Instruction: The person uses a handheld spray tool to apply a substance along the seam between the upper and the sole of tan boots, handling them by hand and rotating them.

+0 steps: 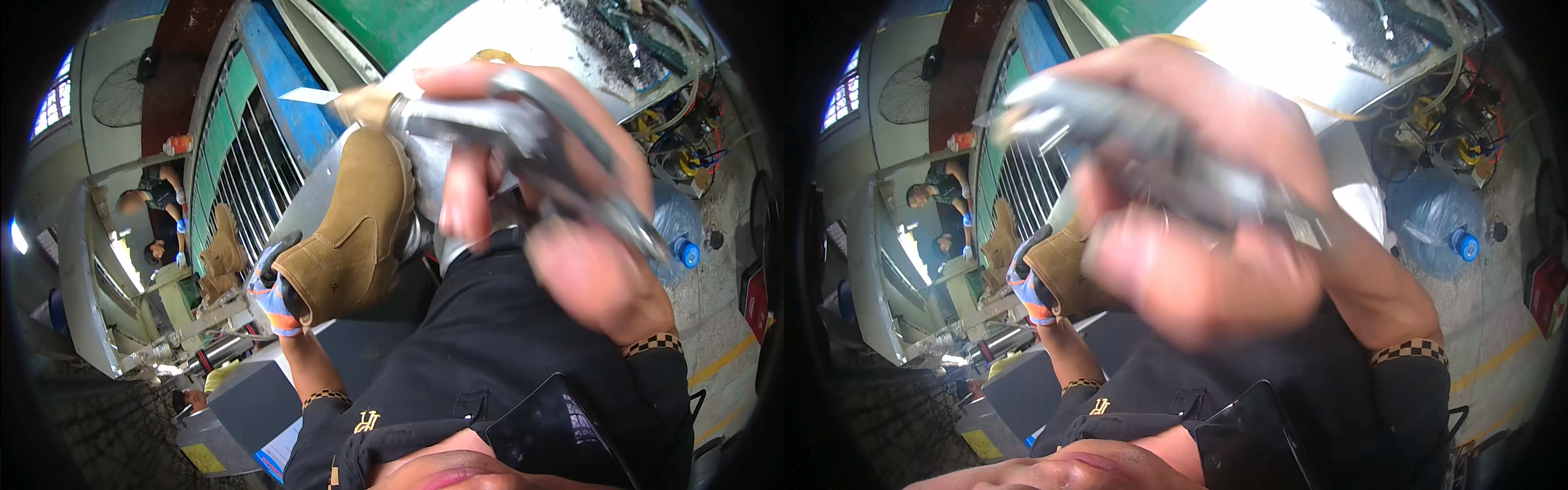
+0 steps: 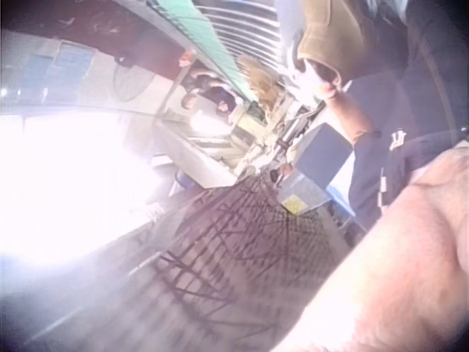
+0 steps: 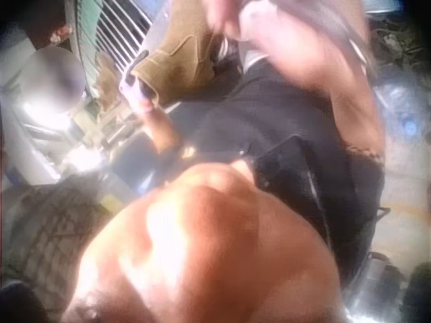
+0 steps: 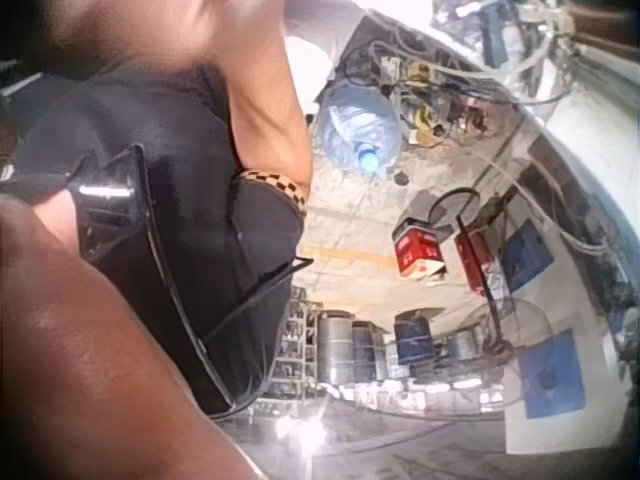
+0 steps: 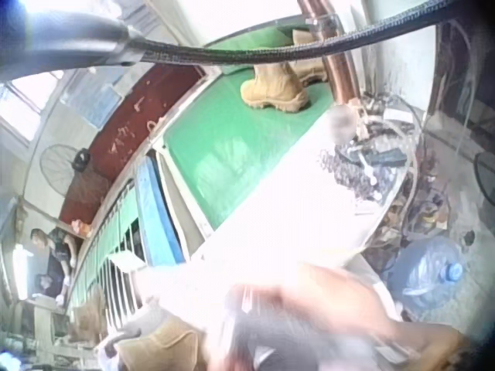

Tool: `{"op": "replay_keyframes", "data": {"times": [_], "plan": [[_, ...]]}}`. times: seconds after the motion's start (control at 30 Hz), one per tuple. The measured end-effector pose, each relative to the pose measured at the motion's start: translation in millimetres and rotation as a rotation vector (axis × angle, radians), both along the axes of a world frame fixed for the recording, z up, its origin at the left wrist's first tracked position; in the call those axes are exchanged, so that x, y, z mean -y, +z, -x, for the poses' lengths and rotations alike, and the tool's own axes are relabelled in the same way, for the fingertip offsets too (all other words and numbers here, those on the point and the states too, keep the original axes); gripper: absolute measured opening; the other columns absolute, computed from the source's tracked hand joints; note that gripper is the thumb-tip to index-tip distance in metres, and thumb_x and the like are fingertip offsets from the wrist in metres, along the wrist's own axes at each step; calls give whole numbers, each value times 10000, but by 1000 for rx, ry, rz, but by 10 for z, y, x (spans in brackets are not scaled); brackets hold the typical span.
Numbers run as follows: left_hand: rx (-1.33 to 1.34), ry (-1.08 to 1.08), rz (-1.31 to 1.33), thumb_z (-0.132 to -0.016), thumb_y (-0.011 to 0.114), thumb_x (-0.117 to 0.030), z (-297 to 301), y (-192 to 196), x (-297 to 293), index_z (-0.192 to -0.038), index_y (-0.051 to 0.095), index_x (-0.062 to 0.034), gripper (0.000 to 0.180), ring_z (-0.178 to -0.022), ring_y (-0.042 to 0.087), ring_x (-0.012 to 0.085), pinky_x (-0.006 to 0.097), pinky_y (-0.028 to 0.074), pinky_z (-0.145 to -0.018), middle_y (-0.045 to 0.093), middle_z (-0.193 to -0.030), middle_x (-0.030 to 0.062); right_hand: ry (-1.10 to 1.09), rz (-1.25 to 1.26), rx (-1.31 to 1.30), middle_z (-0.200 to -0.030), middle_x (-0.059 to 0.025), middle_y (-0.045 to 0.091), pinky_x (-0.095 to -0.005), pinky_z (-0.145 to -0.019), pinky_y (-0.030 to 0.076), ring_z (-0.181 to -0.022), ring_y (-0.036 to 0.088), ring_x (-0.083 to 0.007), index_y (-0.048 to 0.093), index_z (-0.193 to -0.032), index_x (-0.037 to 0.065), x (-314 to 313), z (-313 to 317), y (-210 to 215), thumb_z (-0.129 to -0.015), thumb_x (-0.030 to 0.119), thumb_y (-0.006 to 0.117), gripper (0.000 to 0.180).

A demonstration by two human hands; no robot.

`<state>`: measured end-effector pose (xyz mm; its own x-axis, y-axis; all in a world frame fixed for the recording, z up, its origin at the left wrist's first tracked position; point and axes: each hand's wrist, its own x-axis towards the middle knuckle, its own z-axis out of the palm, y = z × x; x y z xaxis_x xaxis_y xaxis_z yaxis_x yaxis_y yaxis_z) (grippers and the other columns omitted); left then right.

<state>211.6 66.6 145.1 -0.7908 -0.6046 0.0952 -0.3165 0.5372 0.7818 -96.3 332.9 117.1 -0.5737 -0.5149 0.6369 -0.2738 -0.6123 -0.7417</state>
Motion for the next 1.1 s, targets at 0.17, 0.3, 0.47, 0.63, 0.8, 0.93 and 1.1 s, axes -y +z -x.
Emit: {"op": "replay_keyframes", "data": {"times": [0.17,0.3,0.47,0.63,0.8,0.93,1.1], "plan": [[-292,39,-579,-973,521,-172,906,-75,-9,-1255,582,57,368,-1027,648,211,329,520,-928,668,-1129,136,-213,-238,302,-861,-74,614,-264,-707,502,-752,588,-116,501,-1296,-64,-140,429,-736,-885,129,567,459],[-286,-262,-32,-944,564,-201,2436,-213,436,-1187,611,-13,311,-949,664,208,324,534,-851,679,-1090,103,-374,-297,318,-873,-63,624,-248,-653,507,-736,623,-111,514,-1296,-27,-164,637,-1107,-895,178,602,459],[-191,-450,903,-809,741,-220,4654,-158,501,-1105,704,-110,318,-956,669,319,366,535,-837,692,-1083,154,-473,-388,229,-838,-47,604,-248,-641,496,-720,613,-102,526,-1283,-6,-132,688,-1162,-884,128,653,440],[-403,-514,-719,-946,584,-77,5791,-353,-281,-1213,611,-6,278,-913,636,160,306,547,-799,662,-1059,75,-469,-388,262,-837,-42,642,-244,-707,486,-775,614,-101,535,-1274,1,-133,704,-1105,-867,109,657,438],[-185,-658,-573,-944,591,-131,5385,-251,-601,-1229,583,-43,298,-953,650,192,328,542,-822,649,-1088,88,-399,-362,332,-853,-46,652,-241,-714,489,-773,607,-91,523,-1279,-14,-142,694,-1096,-884,106,640,430],[77,-1082,-13,-836,719,-187,4148,180,-740,-1213,648,-59,405,-976,675,240,336,520,-870,695,-1105,106,-372,-400,350,-885,-42,631,-234,-704,493,-782,601,-90,504,-1305,-17,-128,693,-1158,-895,90,628,442],[162,-1597,231,-866,689,-183,2654,649,-997,-1277,595,-40,445,-1056,640,216,326,498,-920,657,-1181,108,-373,-391,418,-911,-71,628,-241,-643,507,-749,619,-104,506,-1292,-39,-113,731,-1199,-882,152,629,469]]}}
